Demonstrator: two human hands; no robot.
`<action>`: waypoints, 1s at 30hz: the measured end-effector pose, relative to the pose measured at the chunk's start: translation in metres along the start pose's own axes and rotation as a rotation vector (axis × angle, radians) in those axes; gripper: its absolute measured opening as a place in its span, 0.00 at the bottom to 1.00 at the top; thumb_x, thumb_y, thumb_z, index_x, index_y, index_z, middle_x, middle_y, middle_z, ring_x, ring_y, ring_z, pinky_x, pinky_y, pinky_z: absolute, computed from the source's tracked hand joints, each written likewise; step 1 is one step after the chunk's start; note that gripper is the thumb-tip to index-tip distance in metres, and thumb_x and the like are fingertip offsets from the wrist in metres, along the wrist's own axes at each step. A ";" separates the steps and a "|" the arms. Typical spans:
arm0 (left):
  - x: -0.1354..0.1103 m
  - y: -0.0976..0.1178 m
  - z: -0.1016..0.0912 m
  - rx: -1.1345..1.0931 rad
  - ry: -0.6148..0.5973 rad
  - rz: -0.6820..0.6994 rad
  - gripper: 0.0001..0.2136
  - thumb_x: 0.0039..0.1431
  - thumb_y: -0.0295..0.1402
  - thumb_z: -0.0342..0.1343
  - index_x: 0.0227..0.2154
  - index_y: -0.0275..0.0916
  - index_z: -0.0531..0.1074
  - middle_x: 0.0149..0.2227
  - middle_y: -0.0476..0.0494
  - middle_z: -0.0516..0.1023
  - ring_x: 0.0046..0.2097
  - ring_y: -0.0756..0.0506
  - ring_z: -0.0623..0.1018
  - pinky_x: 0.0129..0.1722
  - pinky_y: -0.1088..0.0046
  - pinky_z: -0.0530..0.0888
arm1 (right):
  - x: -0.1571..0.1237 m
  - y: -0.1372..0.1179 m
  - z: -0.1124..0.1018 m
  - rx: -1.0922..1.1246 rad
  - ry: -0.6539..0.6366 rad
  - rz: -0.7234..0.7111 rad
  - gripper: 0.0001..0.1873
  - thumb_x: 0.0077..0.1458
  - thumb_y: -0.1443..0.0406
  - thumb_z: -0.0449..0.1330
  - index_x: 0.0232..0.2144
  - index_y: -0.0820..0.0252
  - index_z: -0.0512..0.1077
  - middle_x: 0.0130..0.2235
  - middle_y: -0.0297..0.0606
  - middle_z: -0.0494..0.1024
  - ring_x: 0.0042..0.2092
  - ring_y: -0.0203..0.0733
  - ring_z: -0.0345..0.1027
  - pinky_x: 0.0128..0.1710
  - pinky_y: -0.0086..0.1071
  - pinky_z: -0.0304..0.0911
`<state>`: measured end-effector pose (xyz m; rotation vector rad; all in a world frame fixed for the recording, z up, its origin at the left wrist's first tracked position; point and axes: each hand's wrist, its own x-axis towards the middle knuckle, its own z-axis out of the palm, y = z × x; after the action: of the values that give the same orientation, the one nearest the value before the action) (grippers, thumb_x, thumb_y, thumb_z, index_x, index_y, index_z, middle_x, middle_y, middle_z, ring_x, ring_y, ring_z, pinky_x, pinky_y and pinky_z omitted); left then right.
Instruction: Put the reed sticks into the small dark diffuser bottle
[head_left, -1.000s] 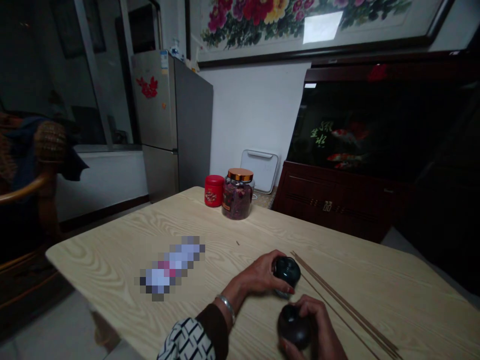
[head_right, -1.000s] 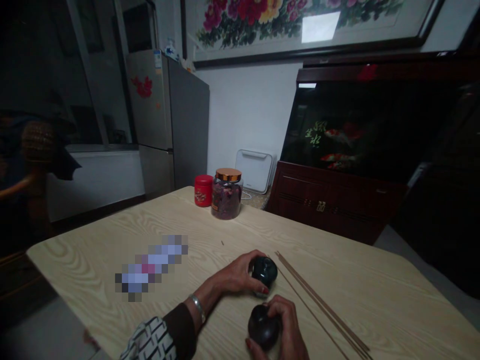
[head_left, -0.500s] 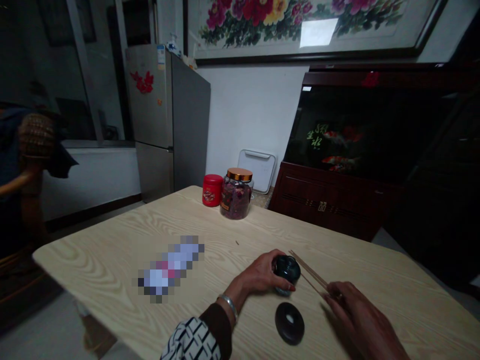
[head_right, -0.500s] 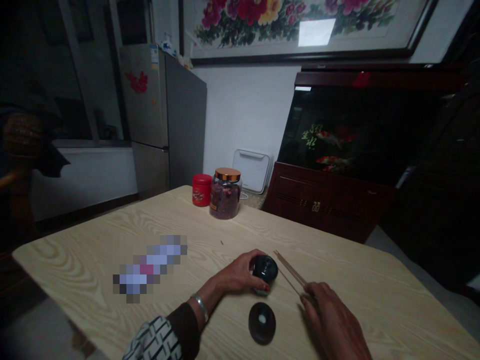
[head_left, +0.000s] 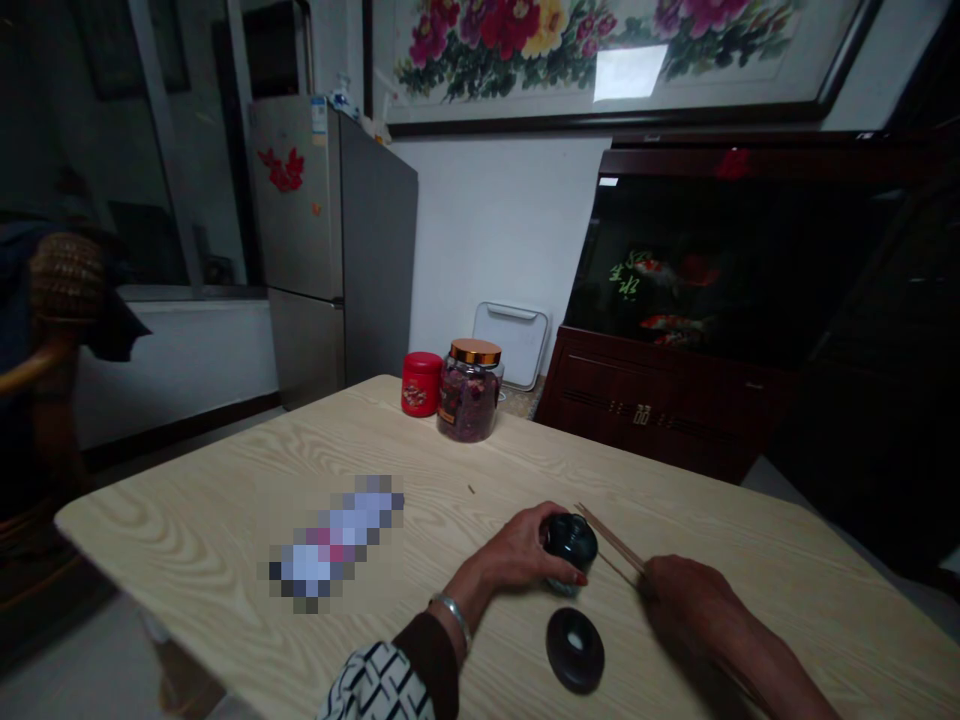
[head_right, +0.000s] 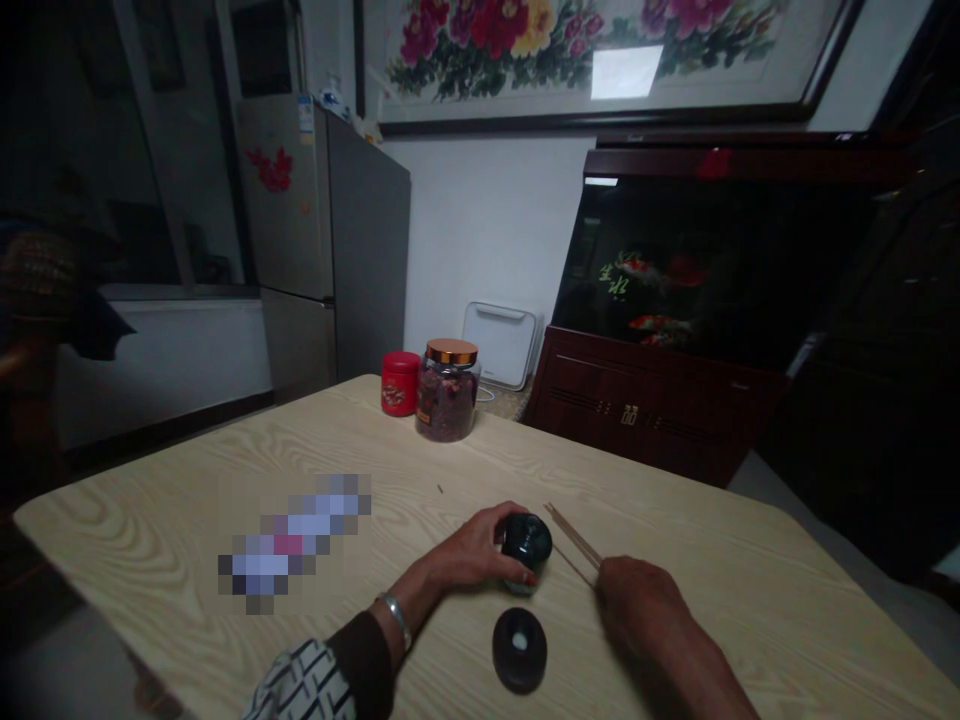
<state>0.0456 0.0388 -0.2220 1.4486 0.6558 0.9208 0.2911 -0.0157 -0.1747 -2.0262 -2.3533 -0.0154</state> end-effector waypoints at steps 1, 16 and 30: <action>0.001 -0.001 0.000 -0.002 -0.002 0.005 0.36 0.28 0.31 0.77 0.47 0.35 0.72 0.39 0.44 0.78 0.41 0.45 0.76 0.42 0.69 0.72 | 0.002 0.001 -0.005 0.034 0.002 0.004 0.08 0.44 0.70 0.57 0.23 0.57 0.76 0.29 0.46 0.81 0.32 0.52 0.75 0.32 0.39 0.63; 0.003 -0.007 -0.002 0.082 0.025 -0.001 0.38 0.29 0.35 0.77 0.50 0.36 0.73 0.42 0.42 0.78 0.44 0.43 0.76 0.45 0.68 0.71 | 0.037 -0.033 -0.070 1.463 0.657 0.030 0.21 0.42 0.55 0.73 0.38 0.56 0.77 0.34 0.38 0.78 0.34 0.39 0.69 0.26 0.27 0.62; 0.003 -0.001 -0.001 0.114 0.027 0.004 0.37 0.32 0.35 0.77 0.50 0.36 0.73 0.42 0.42 0.78 0.43 0.44 0.75 0.42 0.70 0.70 | 0.053 -0.045 -0.036 1.316 0.451 -0.112 0.15 0.50 0.56 0.68 0.36 0.59 0.74 0.33 0.38 0.78 0.33 0.39 0.71 0.27 0.29 0.62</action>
<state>0.0462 0.0417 -0.2223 1.5407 0.7358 0.9202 0.2395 0.0291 -0.1357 -1.0550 -1.4426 0.7499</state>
